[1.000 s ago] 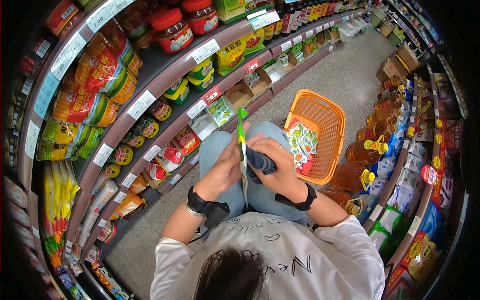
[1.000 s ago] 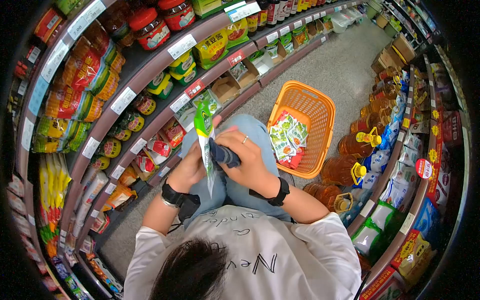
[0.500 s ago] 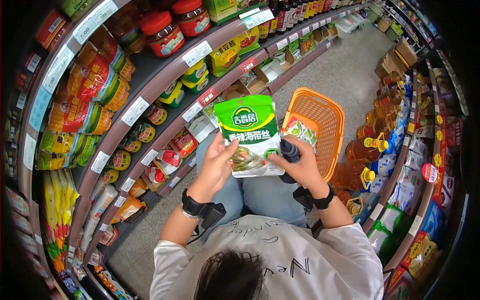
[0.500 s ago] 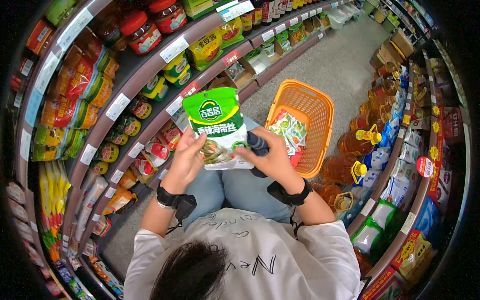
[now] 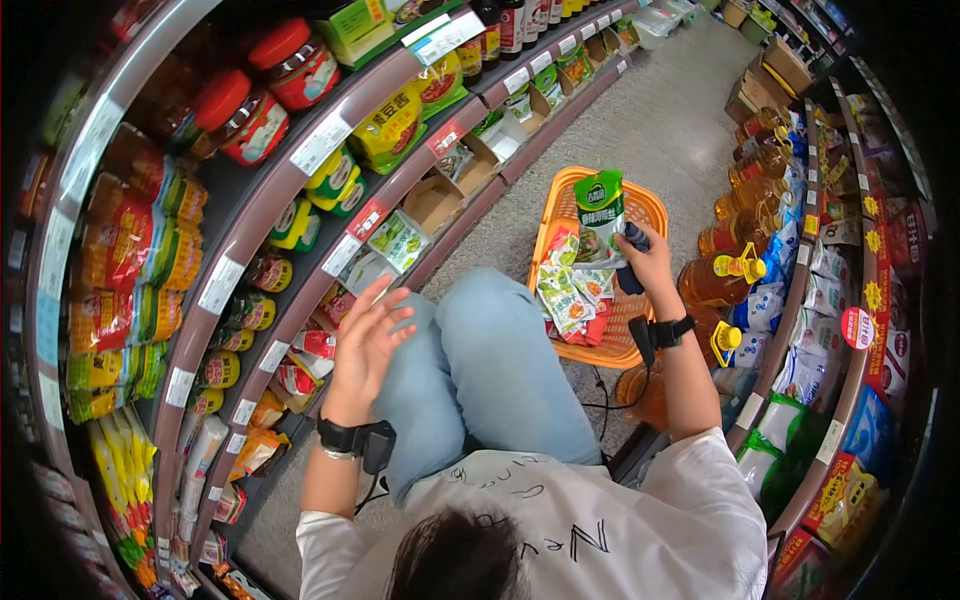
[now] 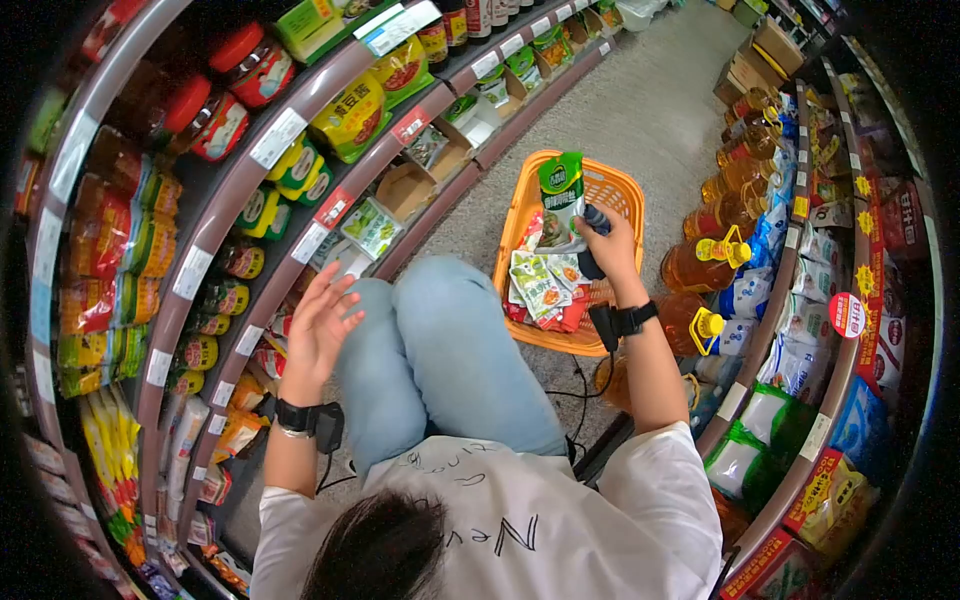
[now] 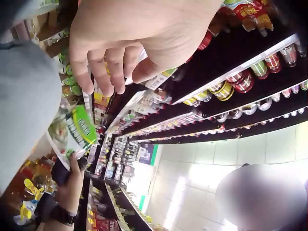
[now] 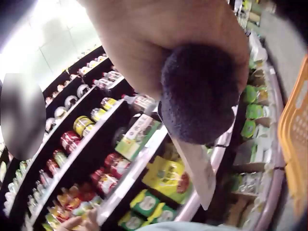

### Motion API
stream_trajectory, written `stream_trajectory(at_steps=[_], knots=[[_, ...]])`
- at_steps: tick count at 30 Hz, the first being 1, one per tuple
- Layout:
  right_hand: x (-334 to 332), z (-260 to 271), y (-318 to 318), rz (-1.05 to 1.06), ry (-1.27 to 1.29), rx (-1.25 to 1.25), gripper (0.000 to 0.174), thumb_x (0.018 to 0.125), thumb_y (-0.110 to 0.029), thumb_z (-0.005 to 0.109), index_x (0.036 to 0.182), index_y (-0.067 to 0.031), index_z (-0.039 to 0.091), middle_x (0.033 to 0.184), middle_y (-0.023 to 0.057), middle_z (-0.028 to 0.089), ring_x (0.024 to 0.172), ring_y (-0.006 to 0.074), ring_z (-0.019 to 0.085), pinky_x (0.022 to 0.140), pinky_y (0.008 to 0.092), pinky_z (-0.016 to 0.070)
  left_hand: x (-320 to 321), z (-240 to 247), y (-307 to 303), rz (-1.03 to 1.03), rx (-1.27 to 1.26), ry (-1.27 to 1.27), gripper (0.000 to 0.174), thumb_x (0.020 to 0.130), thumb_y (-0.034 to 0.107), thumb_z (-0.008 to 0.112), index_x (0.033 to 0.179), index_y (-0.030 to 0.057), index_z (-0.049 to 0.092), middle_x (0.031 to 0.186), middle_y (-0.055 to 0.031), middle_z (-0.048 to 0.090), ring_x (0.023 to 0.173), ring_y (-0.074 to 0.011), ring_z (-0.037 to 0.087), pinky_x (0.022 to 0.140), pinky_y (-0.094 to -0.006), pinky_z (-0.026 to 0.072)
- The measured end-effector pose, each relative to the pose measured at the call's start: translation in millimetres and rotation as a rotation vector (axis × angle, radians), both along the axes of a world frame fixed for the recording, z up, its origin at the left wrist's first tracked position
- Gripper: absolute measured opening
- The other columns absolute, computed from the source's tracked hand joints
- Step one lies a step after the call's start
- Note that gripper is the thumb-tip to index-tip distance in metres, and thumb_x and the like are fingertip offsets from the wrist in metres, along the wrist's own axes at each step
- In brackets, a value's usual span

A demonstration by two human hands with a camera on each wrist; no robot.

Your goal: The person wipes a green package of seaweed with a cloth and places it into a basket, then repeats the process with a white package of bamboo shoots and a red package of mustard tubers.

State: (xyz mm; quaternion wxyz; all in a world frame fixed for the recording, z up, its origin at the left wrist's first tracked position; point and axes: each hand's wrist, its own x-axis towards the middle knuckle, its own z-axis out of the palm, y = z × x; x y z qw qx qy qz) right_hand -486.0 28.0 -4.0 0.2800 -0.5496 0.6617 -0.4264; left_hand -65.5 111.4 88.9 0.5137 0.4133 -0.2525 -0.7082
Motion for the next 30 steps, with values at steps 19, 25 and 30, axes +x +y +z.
stream_trajectory(at_steps=[19,25,30], knots=[[-25.8,-185.6,-59.6,-0.209,0.228,0.608,0.042,0.068,-0.035,0.08,0.091,-0.0017,0.071,0.086,0.0203,0.07,0.079,0.0321,0.069,0.07,0.0402,0.0534,10.2,-37.7,-49.5,0.097,0.191,-0.116,0.037,0.093,0.018,0.052,0.128,0.006,0.049,0.113,-0.0072,0.057,0.098,-0.0167,0.056,0.084,-0.0331,0.0467],[-43.8,-195.8,-20.2,-0.255,0.455,0.606,0.041,0.067,-0.033,0.077,0.088,0.0012,0.07,0.085,0.0246,0.068,0.082,0.0376,0.068,0.074,0.0432,0.0539,5.3,-40.9,-60.7,0.067,0.178,-0.102,0.037,0.094,0.018,0.051,0.129,0.0058,0.048,0.113,-0.0074,0.057,0.099,-0.017,0.056,0.085,-0.033,0.0463],[-55.0,-176.3,-13.9,-0.232,0.406,0.489,0.037,0.066,-0.034,0.079,0.082,-0.0014,0.071,0.069,0.018,0.068,0.064,0.0328,0.068,0.063,0.0397,0.0531,5.3,-35.3,-58.2,0.063,0.18,-0.092,0.038,0.094,0.019,0.051,0.129,0.0057,0.048,0.115,-0.0074,0.056,0.1,-0.0178,0.055,0.086,-0.0337,0.0453]])
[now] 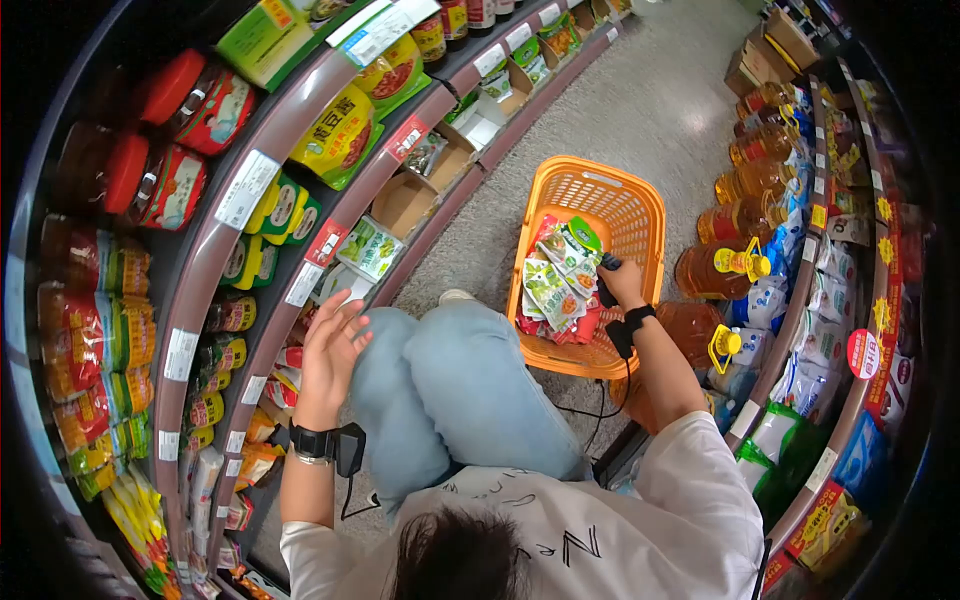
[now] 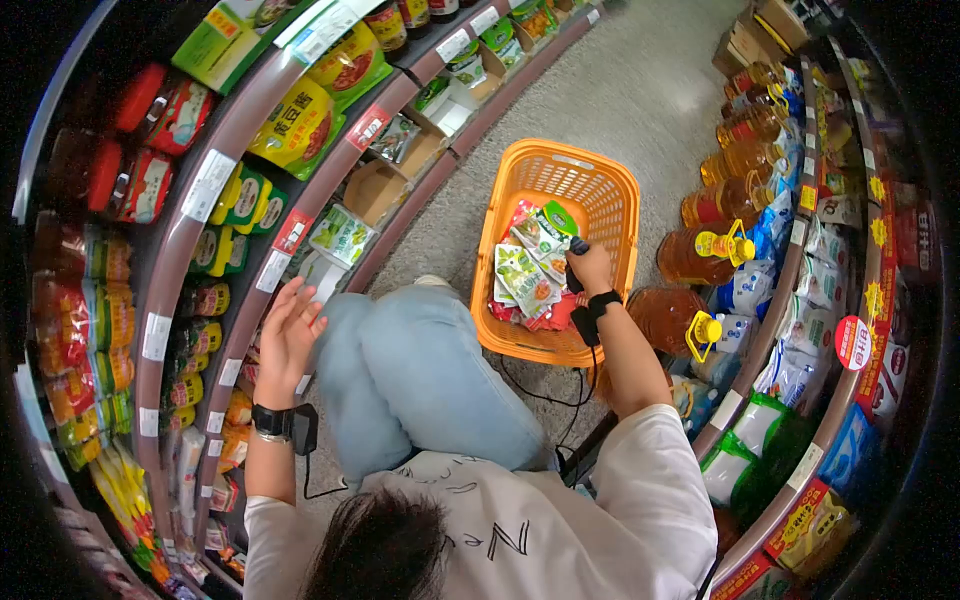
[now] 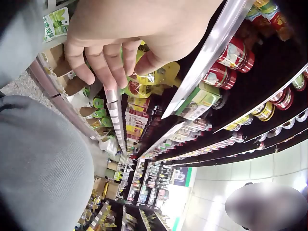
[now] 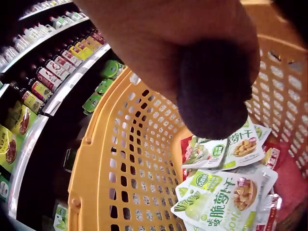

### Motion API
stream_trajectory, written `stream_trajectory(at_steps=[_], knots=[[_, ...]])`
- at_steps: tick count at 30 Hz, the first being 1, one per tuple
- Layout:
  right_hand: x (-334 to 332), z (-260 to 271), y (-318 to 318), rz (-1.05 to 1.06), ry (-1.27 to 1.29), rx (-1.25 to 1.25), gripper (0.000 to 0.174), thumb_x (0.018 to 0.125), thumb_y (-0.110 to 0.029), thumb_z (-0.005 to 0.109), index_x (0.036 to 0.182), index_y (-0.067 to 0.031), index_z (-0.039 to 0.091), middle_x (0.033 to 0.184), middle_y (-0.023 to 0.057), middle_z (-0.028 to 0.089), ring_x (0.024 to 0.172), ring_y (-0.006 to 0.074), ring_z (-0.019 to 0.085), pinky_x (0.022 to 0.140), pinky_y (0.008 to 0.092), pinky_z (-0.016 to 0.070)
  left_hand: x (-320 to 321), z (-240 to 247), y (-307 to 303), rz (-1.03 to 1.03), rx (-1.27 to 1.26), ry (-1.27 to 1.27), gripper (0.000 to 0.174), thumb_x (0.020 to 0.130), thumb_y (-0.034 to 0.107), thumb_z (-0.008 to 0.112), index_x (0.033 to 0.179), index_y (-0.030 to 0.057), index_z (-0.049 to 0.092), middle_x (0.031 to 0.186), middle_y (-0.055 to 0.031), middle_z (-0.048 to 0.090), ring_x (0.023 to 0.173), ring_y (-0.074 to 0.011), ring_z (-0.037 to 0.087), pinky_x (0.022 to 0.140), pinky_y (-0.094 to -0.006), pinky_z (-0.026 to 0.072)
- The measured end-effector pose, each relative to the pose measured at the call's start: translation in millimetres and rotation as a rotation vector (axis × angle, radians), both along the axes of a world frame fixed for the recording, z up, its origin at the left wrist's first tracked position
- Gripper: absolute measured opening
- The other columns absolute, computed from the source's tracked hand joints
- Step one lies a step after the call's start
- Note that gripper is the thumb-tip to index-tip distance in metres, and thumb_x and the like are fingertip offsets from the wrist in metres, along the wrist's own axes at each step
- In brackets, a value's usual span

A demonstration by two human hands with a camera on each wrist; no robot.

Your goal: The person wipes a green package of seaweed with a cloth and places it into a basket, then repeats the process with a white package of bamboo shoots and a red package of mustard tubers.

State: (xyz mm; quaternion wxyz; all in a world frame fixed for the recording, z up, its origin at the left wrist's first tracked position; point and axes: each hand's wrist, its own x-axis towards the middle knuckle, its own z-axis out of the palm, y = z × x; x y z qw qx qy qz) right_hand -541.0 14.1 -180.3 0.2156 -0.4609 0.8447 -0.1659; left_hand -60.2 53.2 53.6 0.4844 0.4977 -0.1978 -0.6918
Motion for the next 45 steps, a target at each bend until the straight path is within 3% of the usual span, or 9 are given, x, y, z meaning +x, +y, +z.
stream_trajectory(at_steps=[7,12,17,20,25,34,41,42,45], knots=[[82.8,106.9,-45.6,0.337,-0.234,-0.241,0.039,0.07,-0.03,0.08,0.094,-0.0009,0.07,0.079,0.0174,0.07,0.074,0.0283,0.069,0.07,0.0367,0.0533,29.7,-13.0,19.3,0.093,-0.027,0.006,0.037,0.094,0.02,0.051,0.128,0.0068,0.049,0.116,-0.0067,0.056,0.101,-0.0172,0.056,0.086,-0.0332,0.0461],[152.3,170.3,-46.0,0.481,-0.419,-0.485,0.042,0.071,-0.015,0.078,0.105,-0.0004,0.058,0.09,0.0105,0.066,0.082,0.0189,0.064,0.076,0.031,0.051,57.3,-8.4,59.9,0.176,-0.018,-0.001,0.035,0.094,0.022,0.051,0.126,0.0088,0.051,0.115,-0.005,0.058,0.1,-0.0161,0.057,0.085,-0.0325,0.0465],[196.2,237.0,-17.4,0.454,-0.634,-0.496,0.032,0.076,-0.011,0.075,0.102,-0.0003,0.06,0.089,0.0062,0.065,0.082,0.0129,0.061,0.073,0.0272,0.0496,92.4,-20.0,111.1,0.295,0.029,0.023,0.035,0.096,0.023,0.05,0.128,0.0091,0.051,0.118,-0.0021,0.058,0.1,-0.015,0.057,0.086,-0.0332,0.0463],[212.0,251.7,-1.5,0.404,-0.798,-0.538,0.027,0.077,-0.01,0.076,0.098,0.0011,0.064,0.088,0.0043,0.065,0.079,0.0102,0.061,0.071,0.0251,0.0495,114.4,-34.8,136.0,0.354,0.058,0.05,0.036,0.096,0.024,0.05,0.129,0.0099,0.05,0.118,-0.0017,0.058,0.101,-0.0149,0.056,0.088,-0.0333,0.045],[226.6,247.3,14.5,0.364,-0.77,-0.566,0.027,0.078,-0.011,0.076,0.099,0.0018,0.065,0.088,0.0032,0.065,0.08,0.0098,0.06,0.073,0.0247,0.0487,146.5,-71.1,141.3,0.373,0.142,0.04,0.035,0.095,0.026,0.05,0.127,0.0123,0.052,0.116,-0.0015,0.06,0.099,-0.0155,0.056,0.087,-0.0339,0.0444],[228.5,258.0,30.5,0.207,-0.819,-0.63,0.029,0.08,-0.009,0.074,0.104,0.0021,0.063,0.096,0.0044,0.066,0.085,0.0109,0.061,0.078,0.025,0.0489,146.6,-96.8,27.3,-0.033,0.07,-0.119,0.036,0.098,0.03,0.048,0.13,0.0139,0.051,0.124,-0.0008,0.056,0.108,-0.0158,0.053,0.089,-0.0339,0.0436],[194.6,243.9,21.0,0.091,-0.791,-0.661,0.029,0.081,-0.007,0.072,0.107,0.0025,0.062,0.097,0.0063,0.065,0.086,0.0121,0.062,0.078,0.026,0.05,99.3,-123.2,-45.6,-0.372,0.058,-0.58,0.047,0.097,0.036,0.048,0.139,0.0167,0.046,0.142,-0.0072,0.045,0.129,-0.0269,0.041,0.102,-0.0425,0.0361],[189.1,240.0,20.7,0.054,-0.764,-0.691,0.028,0.081,-0.007,0.073,0.106,0.0018,0.062,0.097,0.0057,0.065,0.086,0.0118,0.061,0.078,0.0257,0.0499,97.4,-142.8,-55.8,-0.449,-0.082,-0.676,0.05,0.096,0.036,0.05,0.141,0.0152,0.044,0.147,-0.0126,0.039,0.134,-0.0294,0.036,0.104,-0.0406,0.0351],[171.5,229.1,19.0,0.031,-0.712,-0.686,0.025,0.082,-0.003,0.07,0.105,0.0012,0.06,0.095,0.0067,0.065,0.08,0.0127,0.064,0.072,0.0257,0.0541,90.3,-197.9,-86.2,-0.502,-0.34,-0.997,0.056,0.093,0.034,0.053,0.143,0.0129,0.04,0.145,-0.0187,0.04,0.133,-0.0323,0.039,0.105,-0.0386,0.0349]])
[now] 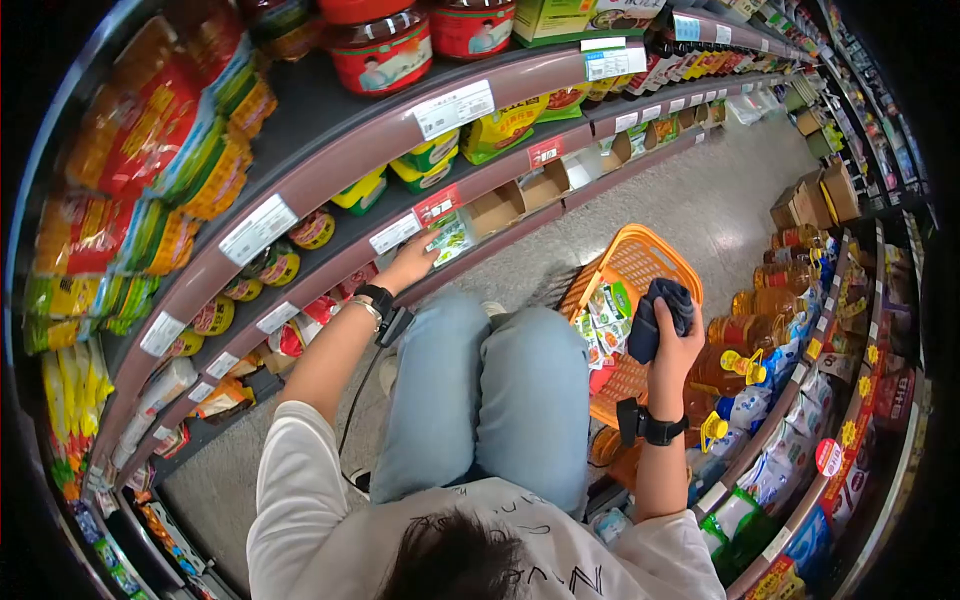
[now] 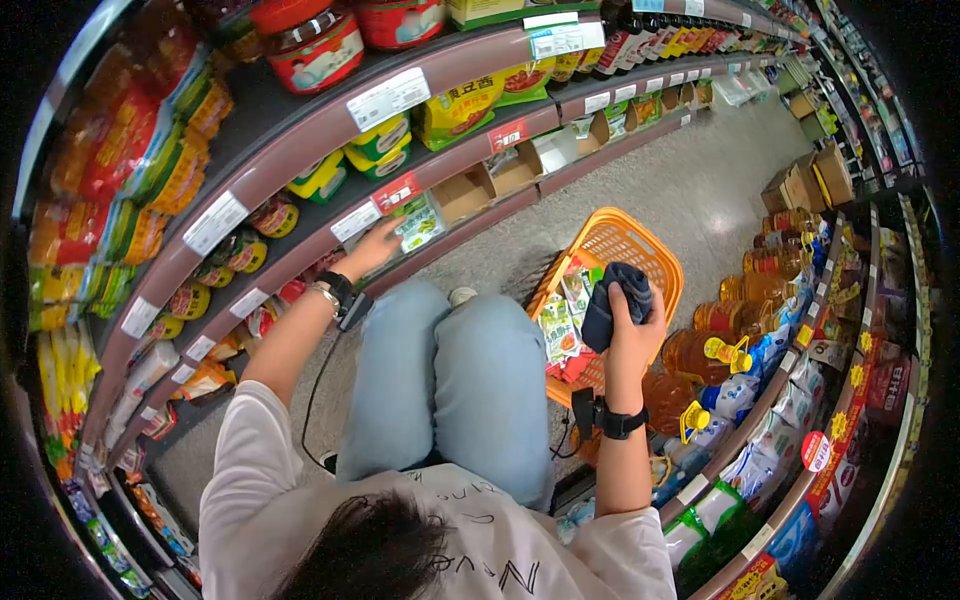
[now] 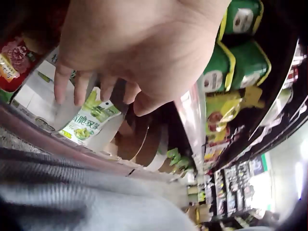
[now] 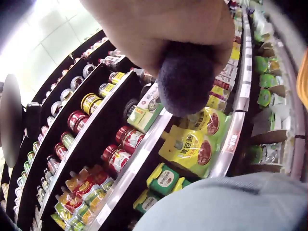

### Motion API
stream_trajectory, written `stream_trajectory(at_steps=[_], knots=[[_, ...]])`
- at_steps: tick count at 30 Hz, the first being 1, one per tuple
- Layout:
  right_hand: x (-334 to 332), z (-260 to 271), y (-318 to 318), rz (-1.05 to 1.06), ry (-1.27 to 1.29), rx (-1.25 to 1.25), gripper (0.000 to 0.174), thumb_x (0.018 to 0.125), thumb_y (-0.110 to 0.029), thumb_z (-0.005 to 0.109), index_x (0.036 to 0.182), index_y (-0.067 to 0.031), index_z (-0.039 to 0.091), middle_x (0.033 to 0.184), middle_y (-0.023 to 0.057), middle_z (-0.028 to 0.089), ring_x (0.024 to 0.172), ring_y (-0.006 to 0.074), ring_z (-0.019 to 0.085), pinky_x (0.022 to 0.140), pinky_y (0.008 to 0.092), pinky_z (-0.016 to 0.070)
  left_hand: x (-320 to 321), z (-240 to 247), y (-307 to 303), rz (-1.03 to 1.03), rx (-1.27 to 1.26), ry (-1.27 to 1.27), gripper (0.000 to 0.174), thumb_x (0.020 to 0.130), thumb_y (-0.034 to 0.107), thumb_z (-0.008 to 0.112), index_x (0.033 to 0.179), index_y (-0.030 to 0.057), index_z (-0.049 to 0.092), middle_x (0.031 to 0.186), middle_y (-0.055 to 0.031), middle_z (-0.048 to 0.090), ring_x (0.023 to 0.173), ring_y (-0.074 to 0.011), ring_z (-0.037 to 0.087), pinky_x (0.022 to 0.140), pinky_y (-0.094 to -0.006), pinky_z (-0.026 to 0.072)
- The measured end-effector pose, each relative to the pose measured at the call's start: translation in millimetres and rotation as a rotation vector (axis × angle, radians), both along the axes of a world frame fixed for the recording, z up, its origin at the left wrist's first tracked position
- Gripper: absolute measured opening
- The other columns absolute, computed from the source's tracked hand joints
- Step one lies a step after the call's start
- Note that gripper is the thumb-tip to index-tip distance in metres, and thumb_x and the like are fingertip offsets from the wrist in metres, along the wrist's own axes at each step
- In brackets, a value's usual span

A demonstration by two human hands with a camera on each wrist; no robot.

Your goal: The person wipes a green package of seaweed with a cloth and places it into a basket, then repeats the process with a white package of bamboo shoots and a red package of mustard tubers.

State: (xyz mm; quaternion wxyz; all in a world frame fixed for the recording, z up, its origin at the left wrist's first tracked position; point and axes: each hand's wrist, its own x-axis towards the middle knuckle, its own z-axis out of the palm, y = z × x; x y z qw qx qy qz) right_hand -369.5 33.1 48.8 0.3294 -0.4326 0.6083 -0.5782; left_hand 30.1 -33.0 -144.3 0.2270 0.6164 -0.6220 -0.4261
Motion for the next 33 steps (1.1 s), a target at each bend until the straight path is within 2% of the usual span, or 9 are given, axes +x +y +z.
stream_trajectory(at_steps=[1,5,8,12,13,16,23,27,33], knots=[[-4.2,-2.5,0.1,-0.016,-0.033,0.023,0.025,0.082,-0.002,0.07,0.105,0.0007,0.061,0.095,0.0063,0.065,0.079,0.0121,0.063,0.069,0.0257,0.0543,-2.6,-5.7,-6.5,0.038,0.036,0.056,0.059,0.091,0.034,0.056,0.142,0.0103,0.039,0.139,-0.0232,0.045,0.129,-0.0354,0.043,0.106,-0.0382,0.0348],[-11.7,-6.7,0.2,-0.056,-0.098,0.083,0.023,0.082,-0.002,0.07,0.104,0.0017,0.061,0.096,0.0073,0.065,0.084,0.0127,0.063,0.075,0.026,0.0531,-2.8,-65.0,-35.0,0.246,0.074,-0.189,0.056,0.089,0.041,0.054,0.133,0.0065,0.05,0.13,-0.0225,0.054,0.12,-0.0391,0.051,0.1,-0.0437,0.0391],[-21.5,-15.7,-2.0,-0.067,-0.093,0.125,0.025,0.082,-0.001,0.07,0.105,0.0021,0.061,0.097,0.0083,0.066,0.085,0.0134,0.063,0.076,0.0266,0.0539,-5.5,-59.0,-44.6,0.275,0.221,-0.313,0.052,0.088,0.035,0.058,0.128,0.0023,0.051,0.122,-0.0251,0.058,0.116,-0.0377,0.054,0.098,-0.044,0.0402],[-25.8,-20.3,-6.3,-0.066,-0.075,0.147,0.025,0.082,-0.002,0.07,0.105,0.0016,0.061,0.096,0.0072,0.065,0.085,0.0128,0.063,0.075,0.0261,0.0535,10.7,-110.9,-46.7,0.247,-0.002,-0.254,0.044,0.086,0.032,0.061,0.118,0.0017,0.057,0.113,-0.0217,0.063,0.106,-0.0398,0.059,0.092,-0.0447,0.0442],[-27.3,-20.8,-7.2,-0.059,-0.061,0.16,0.025,0.082,-0.002,0.071,0.105,0.0014,0.061,0.096,0.0068,0.065,0.084,0.0126,0.063,0.075,0.0259,0.0533,3.8,-98.0,-44.1,0.269,-0.016,-0.384,0.037,0.087,0.03,0.061,0.113,0.0035,0.061,0.108,-0.0183,0.065,0.102,-0.0366,0.061,0.088,-0.0429,0.0464],[-23.9,-21.3,-8.9,-0.038,-0.053,0.158,0.024,0.082,-0.003,0.071,0.104,0.001,0.061,0.095,0.0054,0.065,0.084,0.0113,0.062,0.074,0.0253,0.0527,2.5,-87.9,-40.1,0.27,0.026,-0.335,0.03,0.089,0.03,0.06,0.105,0.0055,0.066,0.099,-0.0156,0.068,0.095,-0.0328,0.064,0.084,-0.0423,0.0476],[-21.6,-10.2,3.1,0.044,0.059,0.14,0.025,0.082,-0.003,0.072,0.104,0.0007,0.06,0.095,0.0043,0.064,0.083,0.0094,0.061,0.073,0.0228,0.0516,-5.8,-55.2,-15.0,0.27,-0.131,-0.225,0.023,0.086,0.03,0.064,0.093,0.008,0.069,0.092,-0.0143,0.067,0.085,-0.0349,0.064,0.075,-0.0428,0.0494],[-16.1,-0.9,21.0,0.087,0.079,0.121,0.024,0.08,-0.006,0.074,0.098,-0.001,0.06,0.093,0.0029,0.063,0.084,0.0103,0.059,0.076,0.0248,0.0489,-16.1,25.2,21.2,0.146,-0.208,-0.199,0.018,0.086,0.022,0.065,0.088,0.0045,0.069,0.089,-0.0132,0.067,0.08,-0.0332,0.064,0.071,-0.0395,0.0495],[1.3,28.7,52.5,0.187,0.245,0.037,0.026,0.077,-0.005,0.075,0.098,-0.0013,0.059,0.092,0.0028,0.061,0.086,0.0109,0.057,0.079,0.0256,0.0465,-16.5,100.5,80.0,0.14,-0.324,-0.189,0.017,0.087,0.02,0.063,0.09,0.0042,0.068,0.09,-0.0122,0.067,0.083,-0.0325,0.061,0.073,-0.0392,0.0479]])
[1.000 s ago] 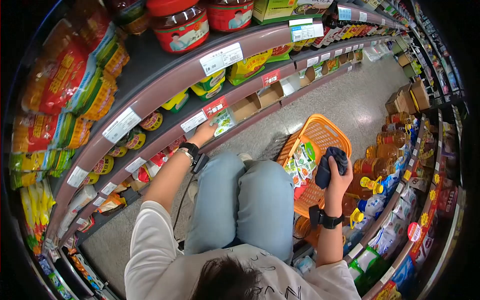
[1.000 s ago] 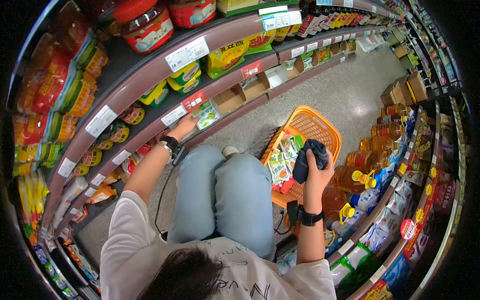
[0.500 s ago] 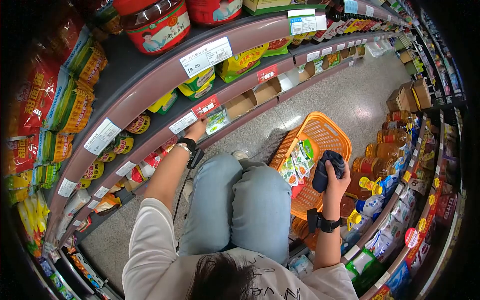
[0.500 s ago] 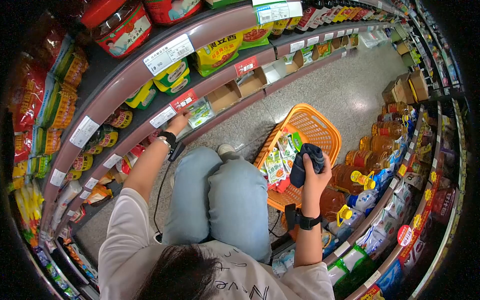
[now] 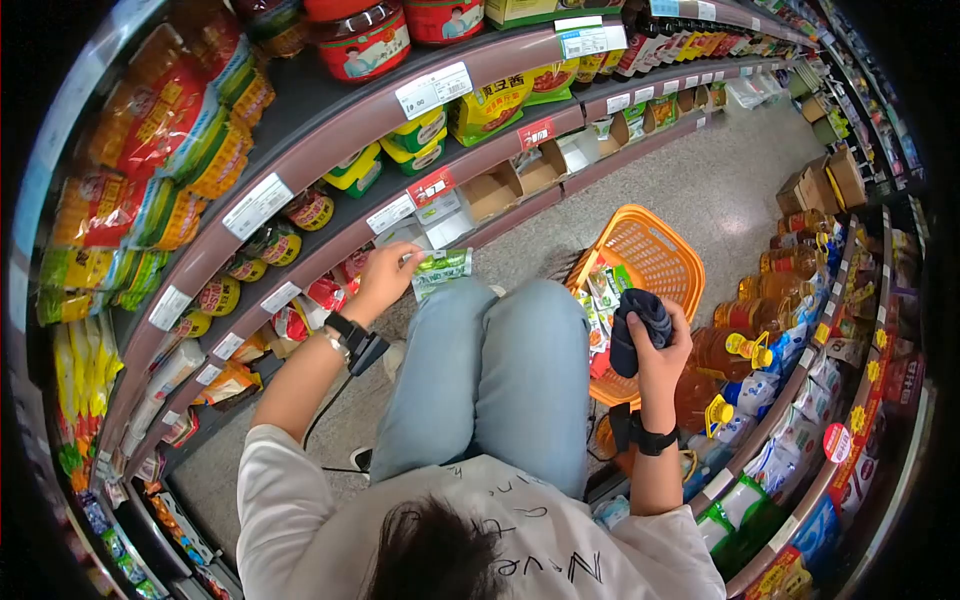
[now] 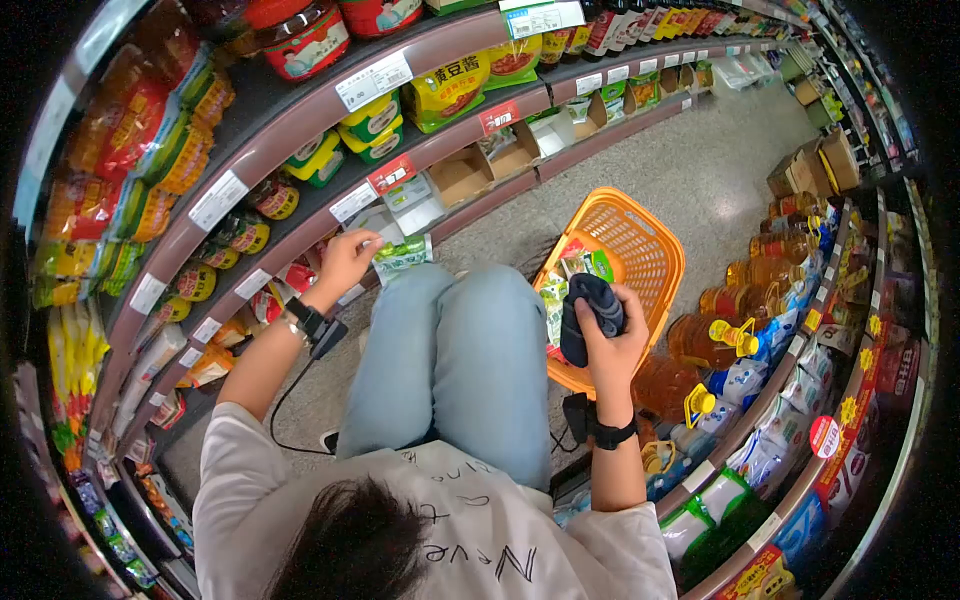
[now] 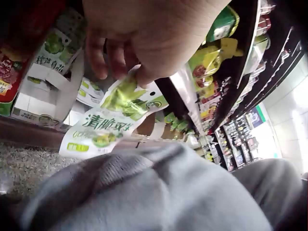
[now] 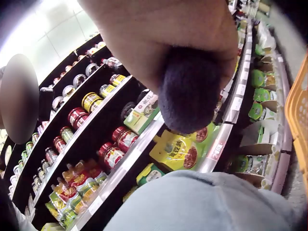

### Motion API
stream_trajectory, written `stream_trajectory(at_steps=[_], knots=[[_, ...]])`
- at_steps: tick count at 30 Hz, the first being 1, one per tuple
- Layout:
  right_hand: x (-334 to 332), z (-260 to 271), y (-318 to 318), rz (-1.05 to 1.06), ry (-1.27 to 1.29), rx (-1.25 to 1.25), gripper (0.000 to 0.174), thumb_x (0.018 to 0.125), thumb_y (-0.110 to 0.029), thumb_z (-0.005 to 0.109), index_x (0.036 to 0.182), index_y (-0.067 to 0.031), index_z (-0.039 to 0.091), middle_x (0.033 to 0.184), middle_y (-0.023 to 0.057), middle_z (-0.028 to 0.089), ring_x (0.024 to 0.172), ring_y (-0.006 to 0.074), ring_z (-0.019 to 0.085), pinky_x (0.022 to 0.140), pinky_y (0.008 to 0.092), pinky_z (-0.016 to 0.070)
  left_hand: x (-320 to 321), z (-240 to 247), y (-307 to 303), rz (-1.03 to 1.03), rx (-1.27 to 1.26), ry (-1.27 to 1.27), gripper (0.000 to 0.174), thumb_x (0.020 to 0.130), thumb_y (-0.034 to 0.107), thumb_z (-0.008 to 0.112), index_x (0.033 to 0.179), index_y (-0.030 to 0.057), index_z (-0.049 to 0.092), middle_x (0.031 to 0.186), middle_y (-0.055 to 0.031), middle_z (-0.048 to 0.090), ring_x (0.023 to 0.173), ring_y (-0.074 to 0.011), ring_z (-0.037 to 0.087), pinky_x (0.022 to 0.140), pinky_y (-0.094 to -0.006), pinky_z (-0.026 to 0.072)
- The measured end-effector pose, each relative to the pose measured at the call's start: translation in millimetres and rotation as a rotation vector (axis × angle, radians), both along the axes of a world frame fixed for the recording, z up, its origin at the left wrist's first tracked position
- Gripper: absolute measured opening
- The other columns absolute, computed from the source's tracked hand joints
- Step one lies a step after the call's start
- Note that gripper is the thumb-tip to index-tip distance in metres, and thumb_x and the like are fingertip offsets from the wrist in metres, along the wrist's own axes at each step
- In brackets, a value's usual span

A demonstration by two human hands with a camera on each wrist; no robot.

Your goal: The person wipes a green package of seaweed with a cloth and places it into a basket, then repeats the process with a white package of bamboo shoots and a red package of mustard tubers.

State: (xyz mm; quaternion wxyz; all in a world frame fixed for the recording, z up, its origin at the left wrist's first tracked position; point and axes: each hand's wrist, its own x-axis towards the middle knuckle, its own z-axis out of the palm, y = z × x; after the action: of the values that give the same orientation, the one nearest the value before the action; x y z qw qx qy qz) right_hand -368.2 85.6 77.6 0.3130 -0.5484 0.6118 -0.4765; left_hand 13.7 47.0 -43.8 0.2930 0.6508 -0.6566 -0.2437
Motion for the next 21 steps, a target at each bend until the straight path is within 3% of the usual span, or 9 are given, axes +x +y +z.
stream_trajectory(at_steps=[2,6,9,10,12,15,16,19,21], knots=[[7.8,11.7,10.2,0.072,-0.036,-0.029,0.027,0.077,-0.004,0.074,0.099,-0.0011,0.059,0.093,0.0034,0.061,0.086,0.0109,0.057,0.079,0.0254,0.0465,-1.9,31.6,21.3,-0.014,-0.093,-0.028,0.012,0.086,0.015,0.064,0.092,0.0054,0.069,0.09,-0.0094,0.069,0.087,-0.0276,0.058,0.075,-0.0355,0.0465],[29.0,40.5,23.6,0.364,-0.101,-0.103,0.032,0.072,0.001,0.075,0.098,-0.0021,0.058,0.105,0.0115,0.064,0.1,0.0204,0.061,0.09,0.0332,0.0461,-13.2,105.9,54.8,0.056,-0.255,0.11,0.01,0.085,0.009,0.066,0.093,0.0054,0.07,0.089,-0.005,0.07,0.083,-0.0201,0.056,0.074,-0.0312,0.0462],[50.0,54.4,28.4,0.579,0.059,-0.226,0.031,0.069,-0.001,0.077,0.094,-0.0032,0.061,0.114,0.0141,0.063,0.103,0.0275,0.061,0.09,0.0351,0.0459,-23.9,141.2,79.0,0.078,-0.275,0.277,0.013,0.086,0.011,0.067,0.097,0.0042,0.07,0.088,-0.0068,0.07,0.082,-0.0178,0.059,0.076,-0.0297,0.0473],[58.4,56.8,30.7,0.627,0.073,-0.221,0.03,0.068,-0.003,0.077,0.094,-0.0036,0.062,0.115,0.0144,0.062,0.104,0.0285,0.061,0.09,0.0347,0.0458,-28.4,143.8,85.8,0.07,-0.242,0.451,0.016,0.088,0.013,0.068,0.098,0.0002,0.07,0.088,-0.007,0.07,0.081,-0.0125,0.061,0.076,-0.0264,0.048],[71.2,57.6,35.9,0.72,0.088,-0.205,0.03,0.069,-0.004,0.077,0.096,-0.004,0.064,0.115,0.0151,0.062,0.104,0.0302,0.061,0.089,0.0341,0.046,-43.6,167.1,100.3,0.076,-0.087,0.691,0.018,0.089,0.013,0.067,0.097,-0.0027,0.069,0.089,-0.0061,0.07,0.081,-0.01,0.061,0.076,-0.0246,0.048],[76.8,47.4,42.1,0.868,0.021,-0.109,0.029,0.069,-0.005,0.076,0.096,-0.0031,0.065,0.109,0.0141,0.064,0.099,0.0281,0.062,0.085,0.0335,0.047,-59.3,177.5,109.9,0.048,-0.009,0.911,0.022,0.09,0.015,0.066,0.098,-0.0051,0.068,0.09,-0.0049,0.069,0.08,-0.0069,0.061,0.075,-0.022,0.0481],[74.8,51.2,44.8,0.911,0.048,0.051,0.029,0.07,-0.004,0.075,0.097,-0.0017,0.064,0.099,0.0128,0.065,0.092,0.0263,0.064,0.082,0.0321,0.048,-65.3,176.8,111.3,0.058,0.021,0.985,0.022,0.09,0.016,0.066,0.098,-0.0047,0.068,0.09,-0.0048,0.069,0.081,-0.0072,0.061,0.075,-0.0221,0.0481],[73.3,43.3,55.8,0.842,0.021,0.036,0.028,0.071,-0.002,0.076,0.096,-0.0007,0.065,0.089,0.0079,0.066,0.083,0.0189,0.063,0.078,0.0278,0.0478,-70.5,158.8,115.9,-0.005,0.172,1.225,0.028,0.092,0.018,0.064,0.111,-0.0022,0.063,0.102,-0.0062,0.067,0.091,-0.0103,0.062,0.083,-0.0256,0.0488],[70.0,45.6,59.8,0.785,-0.033,0.049,0.027,0.072,-0.002,0.075,0.096,0.0009,0.064,0.089,0.0084,0.065,0.084,0.0183,0.063,0.078,0.0279,0.0476,-82.8,148.4,123.8,-0.067,0.284,1.355,0.033,0.092,0.017,0.063,0.119,-0.0011,0.058,0.111,-0.0073,0.064,0.099,-0.0121,0.061,0.088,-0.0282,0.0485]])
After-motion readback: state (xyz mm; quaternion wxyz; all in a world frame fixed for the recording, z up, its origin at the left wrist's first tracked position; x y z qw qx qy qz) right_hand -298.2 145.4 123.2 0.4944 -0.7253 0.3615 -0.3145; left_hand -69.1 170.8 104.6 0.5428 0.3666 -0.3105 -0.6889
